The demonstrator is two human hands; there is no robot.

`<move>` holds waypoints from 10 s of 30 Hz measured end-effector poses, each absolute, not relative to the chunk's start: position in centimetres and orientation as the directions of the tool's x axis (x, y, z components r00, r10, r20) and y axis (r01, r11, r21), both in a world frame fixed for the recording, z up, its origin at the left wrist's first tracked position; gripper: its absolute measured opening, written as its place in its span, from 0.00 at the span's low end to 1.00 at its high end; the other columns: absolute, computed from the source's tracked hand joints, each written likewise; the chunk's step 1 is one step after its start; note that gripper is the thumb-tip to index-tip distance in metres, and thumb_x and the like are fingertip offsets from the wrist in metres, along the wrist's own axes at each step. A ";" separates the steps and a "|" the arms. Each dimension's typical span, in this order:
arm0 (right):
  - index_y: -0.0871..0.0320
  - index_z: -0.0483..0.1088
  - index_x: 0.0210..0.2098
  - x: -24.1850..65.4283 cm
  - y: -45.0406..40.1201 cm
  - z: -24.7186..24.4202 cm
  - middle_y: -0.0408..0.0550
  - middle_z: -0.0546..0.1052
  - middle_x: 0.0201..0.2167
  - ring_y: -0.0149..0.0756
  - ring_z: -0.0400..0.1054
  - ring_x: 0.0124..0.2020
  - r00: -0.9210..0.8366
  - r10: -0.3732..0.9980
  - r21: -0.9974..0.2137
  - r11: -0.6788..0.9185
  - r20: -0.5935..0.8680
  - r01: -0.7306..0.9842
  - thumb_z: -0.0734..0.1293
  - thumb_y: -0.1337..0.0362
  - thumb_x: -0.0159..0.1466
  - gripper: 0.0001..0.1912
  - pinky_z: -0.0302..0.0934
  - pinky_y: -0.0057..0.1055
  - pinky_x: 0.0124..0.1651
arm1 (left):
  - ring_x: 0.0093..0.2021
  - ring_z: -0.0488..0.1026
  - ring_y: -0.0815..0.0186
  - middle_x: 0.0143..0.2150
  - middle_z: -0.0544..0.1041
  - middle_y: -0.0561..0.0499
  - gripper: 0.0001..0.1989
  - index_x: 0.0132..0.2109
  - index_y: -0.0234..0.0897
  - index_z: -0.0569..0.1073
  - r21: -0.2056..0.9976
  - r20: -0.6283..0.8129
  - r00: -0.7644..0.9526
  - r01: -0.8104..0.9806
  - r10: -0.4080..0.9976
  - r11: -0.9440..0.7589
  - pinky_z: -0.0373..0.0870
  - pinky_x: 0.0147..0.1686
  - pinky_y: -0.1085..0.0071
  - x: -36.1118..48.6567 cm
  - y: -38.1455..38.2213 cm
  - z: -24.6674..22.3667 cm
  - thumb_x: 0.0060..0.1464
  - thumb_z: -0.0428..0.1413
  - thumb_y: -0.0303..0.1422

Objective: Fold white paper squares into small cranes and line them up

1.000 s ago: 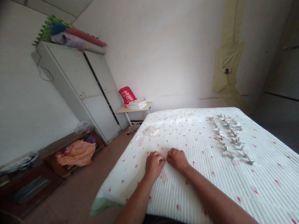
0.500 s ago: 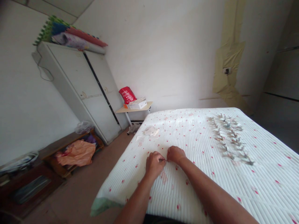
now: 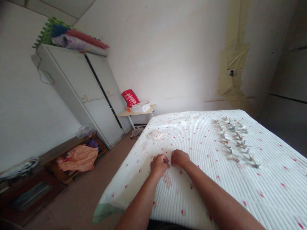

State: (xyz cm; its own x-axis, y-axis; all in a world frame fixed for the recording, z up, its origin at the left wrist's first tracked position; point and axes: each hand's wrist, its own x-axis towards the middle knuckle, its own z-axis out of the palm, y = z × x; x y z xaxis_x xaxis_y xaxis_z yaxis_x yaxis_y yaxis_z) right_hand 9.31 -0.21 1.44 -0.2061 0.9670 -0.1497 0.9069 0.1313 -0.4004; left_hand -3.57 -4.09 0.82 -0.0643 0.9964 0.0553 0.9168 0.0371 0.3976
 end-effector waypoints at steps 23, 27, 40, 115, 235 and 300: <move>0.57 0.73 0.26 9.5 -0.5 1.3 0.46 0.75 0.26 0.35 0.68 0.29 -0.185 0.976 -0.440 0.115 -0.119 0.890 0.66 0.68 0.44 0.08 0.52 0.25 0.25 | 0.40 0.68 0.64 0.36 0.74 0.55 0.05 0.28 0.43 0.72 0.395 0.043 -0.082 0.917 0.996 0.059 0.61 0.36 0.69 -3.4 -4.0 0.9 0.42 0.54 0.27; 0.58 0.73 0.25 9.7 -0.2 1.0 0.45 0.75 0.25 0.34 0.68 0.29 -0.210 0.971 -0.453 0.138 -0.112 0.881 0.66 0.70 0.44 0.08 0.53 0.24 0.27 | 0.39 0.68 0.64 0.36 0.74 0.55 0.05 0.29 0.43 0.72 0.390 0.051 -0.072 0.920 0.996 0.047 0.60 0.35 0.70 -3.5 -4.0 0.8 0.43 0.54 0.28; 0.52 0.76 0.34 11.6 -1.1 0.4 0.44 0.74 0.35 0.32 0.68 0.37 -0.455 0.886 -0.580 0.417 0.087 0.700 0.60 0.73 0.52 0.17 0.58 0.25 0.41 | 0.43 0.64 0.67 0.38 0.72 0.54 0.09 0.34 0.43 0.72 0.382 0.217 -0.004 0.921 0.976 -0.082 0.56 0.40 0.71 -3.3 -5.7 0.0 0.51 0.50 0.25; 0.57 0.74 0.26 11.5 -1.7 0.3 0.44 0.71 0.29 0.28 0.65 0.30 -0.573 0.790 -0.476 0.598 0.218 0.644 0.60 0.72 0.55 0.11 0.56 0.22 0.35 | 0.39 0.64 0.66 0.33 0.72 0.51 0.07 0.31 0.41 0.76 0.378 0.266 0.138 0.896 0.954 -0.235 0.57 0.41 0.71 -3.9 -6.1 0.4 0.49 0.53 0.26; 0.60 0.73 0.26 9.9 -0.4 0.7 0.44 0.75 0.25 0.31 0.68 0.29 -0.269 0.961 -0.483 0.207 -0.061 0.851 0.64 0.73 0.45 0.09 0.52 0.22 0.25 | 0.41 0.67 0.67 0.38 0.74 0.54 0.05 0.33 0.40 0.71 0.339 0.126 -0.043 0.941 0.991 -0.002 0.59 0.39 0.72 -3.5 -5.1 0.4 0.50 0.51 0.29; 0.55 0.73 0.33 11.0 -2.0 0.7 0.44 0.73 0.35 0.31 0.67 0.34 -0.412 0.900 -0.582 0.413 0.142 0.700 0.62 0.71 0.52 0.12 0.56 0.24 0.37 | 0.39 0.67 0.67 0.34 0.73 0.52 0.08 0.33 0.39 0.73 0.498 0.269 0.022 0.852 0.963 -0.159 0.59 0.39 0.72 -4.3 -5.2 -0.8 0.45 0.52 0.25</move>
State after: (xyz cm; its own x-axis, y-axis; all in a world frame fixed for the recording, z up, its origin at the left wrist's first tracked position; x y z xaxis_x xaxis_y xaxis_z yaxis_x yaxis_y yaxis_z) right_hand 11.01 -1.97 0.67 -0.4125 0.8998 0.1425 0.7001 0.4132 -0.5824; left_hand -4.30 -5.16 -0.79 0.0224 0.9630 0.2687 0.8524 -0.1589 0.4982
